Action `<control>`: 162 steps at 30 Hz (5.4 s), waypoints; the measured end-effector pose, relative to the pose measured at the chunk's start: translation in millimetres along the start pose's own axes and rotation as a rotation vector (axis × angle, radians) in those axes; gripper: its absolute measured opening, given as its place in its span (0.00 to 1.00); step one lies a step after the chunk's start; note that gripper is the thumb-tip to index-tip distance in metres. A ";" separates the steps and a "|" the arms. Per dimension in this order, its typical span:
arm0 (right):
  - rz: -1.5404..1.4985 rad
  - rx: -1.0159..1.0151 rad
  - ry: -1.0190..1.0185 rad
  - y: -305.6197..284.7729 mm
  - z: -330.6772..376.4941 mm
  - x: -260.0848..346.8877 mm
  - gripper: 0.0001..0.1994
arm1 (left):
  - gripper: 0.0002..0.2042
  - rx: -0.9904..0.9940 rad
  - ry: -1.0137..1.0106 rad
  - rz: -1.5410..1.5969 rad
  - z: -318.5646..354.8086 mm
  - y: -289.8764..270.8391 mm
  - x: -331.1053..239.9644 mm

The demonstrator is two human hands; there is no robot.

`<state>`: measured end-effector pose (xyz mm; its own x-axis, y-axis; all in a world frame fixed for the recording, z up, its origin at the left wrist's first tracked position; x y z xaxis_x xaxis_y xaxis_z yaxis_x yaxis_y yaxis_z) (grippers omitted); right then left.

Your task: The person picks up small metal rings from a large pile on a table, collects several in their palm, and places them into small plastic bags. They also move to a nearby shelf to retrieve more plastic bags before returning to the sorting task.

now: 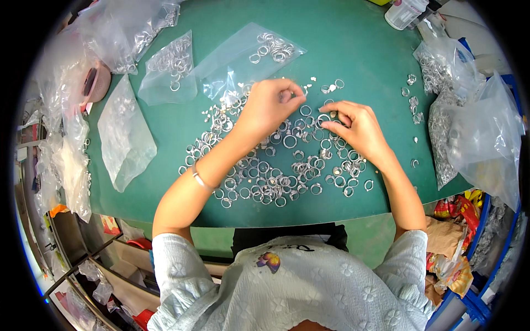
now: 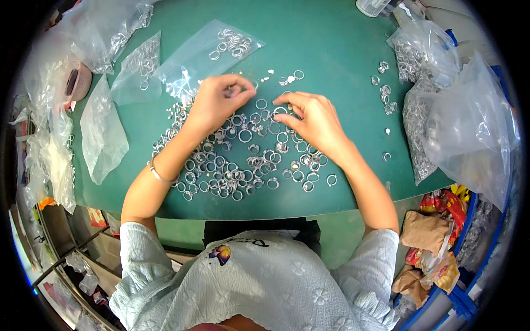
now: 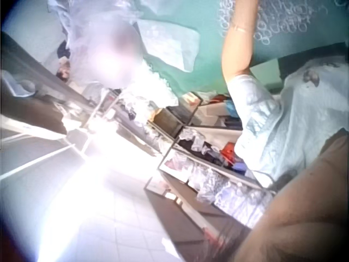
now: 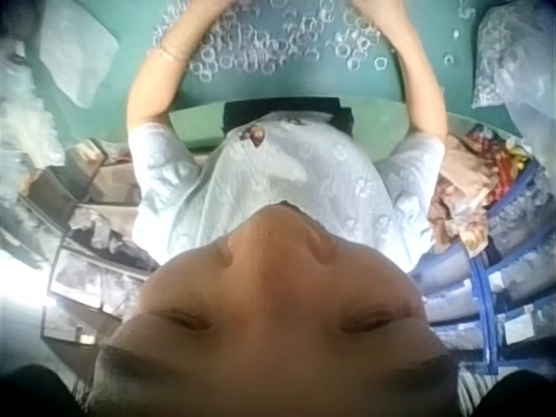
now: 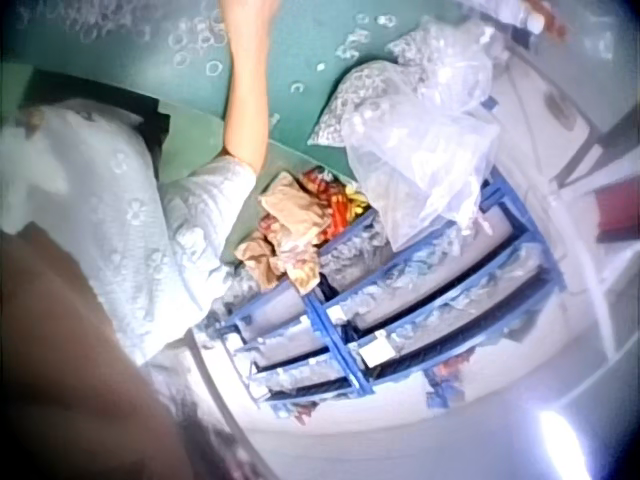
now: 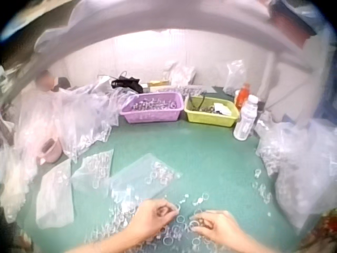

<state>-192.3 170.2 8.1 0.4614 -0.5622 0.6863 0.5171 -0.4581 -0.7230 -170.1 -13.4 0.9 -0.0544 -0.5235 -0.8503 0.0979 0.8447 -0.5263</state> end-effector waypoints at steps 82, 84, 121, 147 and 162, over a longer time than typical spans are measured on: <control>0.238 0.107 -0.104 47.8 -49.2 38.6 0.04 | 0.08 -0.049 -0.101 -0.407 84.2 -33.1 16.4; 0.192 0.097 -0.074 36.7 -45.3 35.2 0.03 | 0.07 -0.077 -0.111 -0.355 89.3 -34.4 17.5; 0.113 0.030 -0.023 16.2 -38.7 6.7 0.10 | 0.10 -0.125 -0.129 -0.348 92.5 -40.0 30.8; -1.541 0.367 -0.045 20.0 -33.4 -6.2 0.02 | 0.04 -0.071 -0.239 0.523 90.0 -35.1 41.3; 0.074 0.168 -0.353 67.1 -41.1 65.6 0.10 | 0.11 -0.037 -0.082 -0.429 92.8 -33.4 24.9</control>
<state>-157.0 74.4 1.4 0.7062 -0.3048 0.6390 0.5702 -0.2901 -0.7686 -82.5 -65.0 -2.1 -0.0035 -0.8338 -0.5520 0.0480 0.5512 -0.8330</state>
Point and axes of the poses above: each hand's wrist, its own z-axis away from the middle knuckle, its own y-axis out of the palm, x = y × z, the point moved 4 cm from there along -z, towards the middle knuckle, and after that the axes turned 8 degrees about x, right-handed, at the moved point
